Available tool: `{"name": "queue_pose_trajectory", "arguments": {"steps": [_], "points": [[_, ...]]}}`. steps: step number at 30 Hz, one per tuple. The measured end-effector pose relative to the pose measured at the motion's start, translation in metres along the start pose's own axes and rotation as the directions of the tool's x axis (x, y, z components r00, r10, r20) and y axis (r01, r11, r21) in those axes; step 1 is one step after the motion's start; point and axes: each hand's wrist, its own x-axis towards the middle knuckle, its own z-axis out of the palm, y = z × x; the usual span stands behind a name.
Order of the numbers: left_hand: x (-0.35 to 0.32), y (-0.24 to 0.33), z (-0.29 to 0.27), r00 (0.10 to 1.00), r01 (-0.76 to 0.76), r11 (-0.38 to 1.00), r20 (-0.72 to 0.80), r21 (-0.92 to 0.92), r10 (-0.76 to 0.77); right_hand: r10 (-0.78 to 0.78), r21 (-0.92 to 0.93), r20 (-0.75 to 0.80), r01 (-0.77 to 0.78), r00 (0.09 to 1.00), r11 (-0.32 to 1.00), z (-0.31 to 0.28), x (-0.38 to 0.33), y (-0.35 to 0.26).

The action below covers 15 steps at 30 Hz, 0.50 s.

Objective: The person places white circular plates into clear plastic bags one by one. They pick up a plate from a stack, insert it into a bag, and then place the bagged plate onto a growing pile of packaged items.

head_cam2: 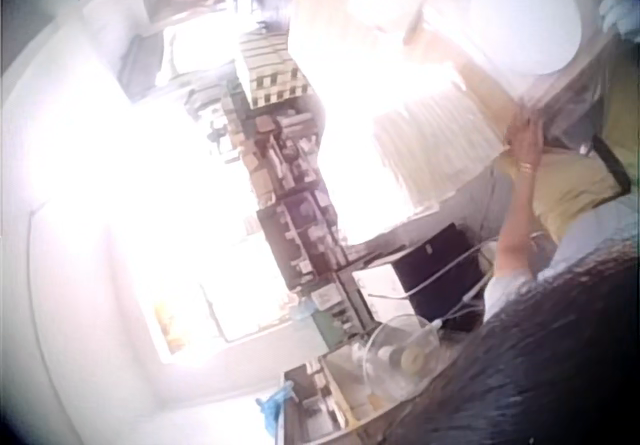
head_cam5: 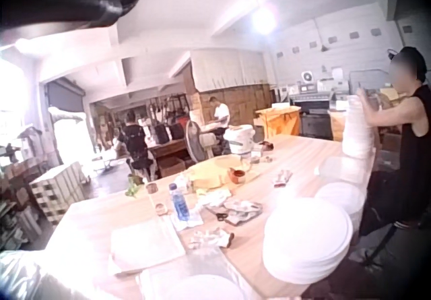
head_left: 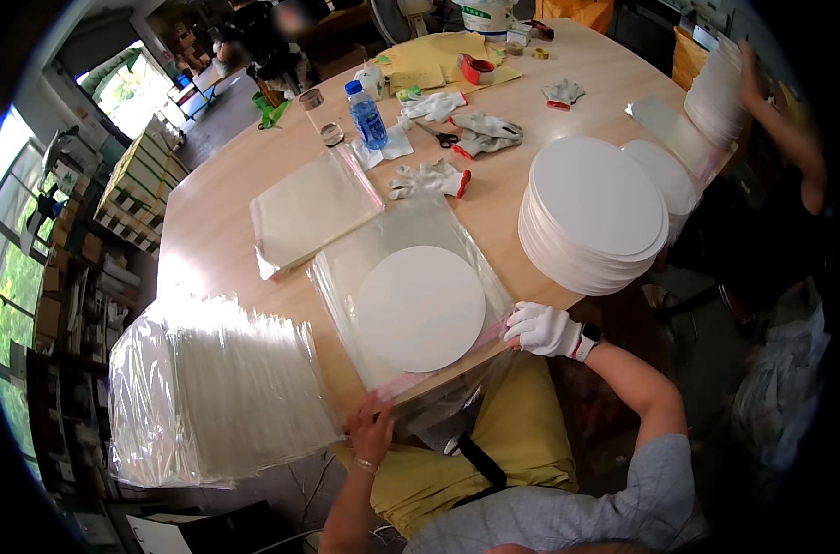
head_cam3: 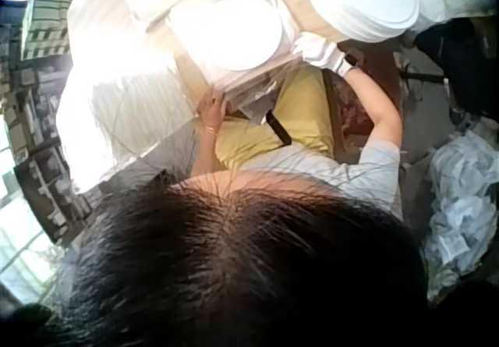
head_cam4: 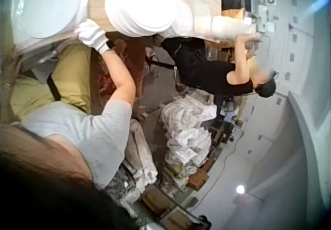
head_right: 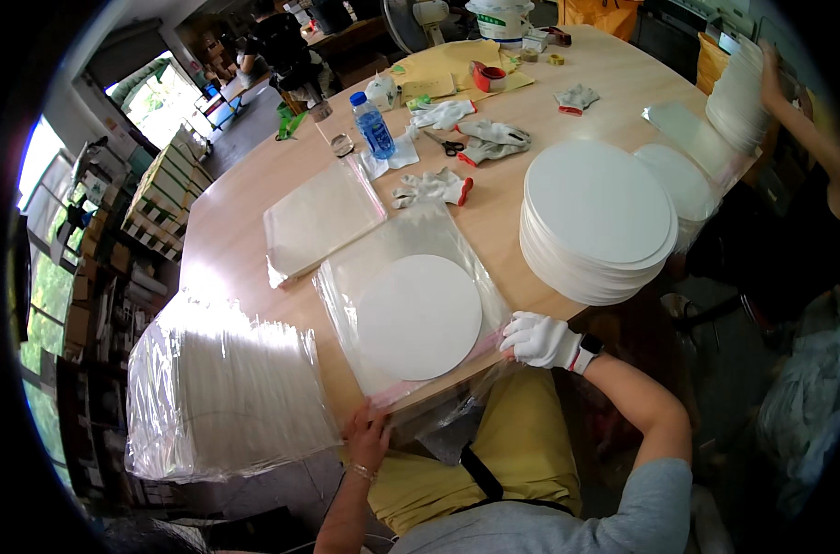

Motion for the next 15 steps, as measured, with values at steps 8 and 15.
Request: {"name": "queue_pose_trajectory", "arguments": {"steps": [8, 15], "points": [[0.006, -0.012, 0.016, 0.999, 0.029, 0.774, 0.041, -0.632, -0.004, 0.207, 0.187, 0.108, -0.224, 0.972, 0.956, -0.011, -0.01, -0.003], [-0.005, 0.005, 0.022, 0.959, 0.223, 0.819, -0.031, -0.528, -0.281, 0.576, -0.127, 0.151, -0.562, 0.804, 0.818, -0.004, -0.016, -0.014]]}}
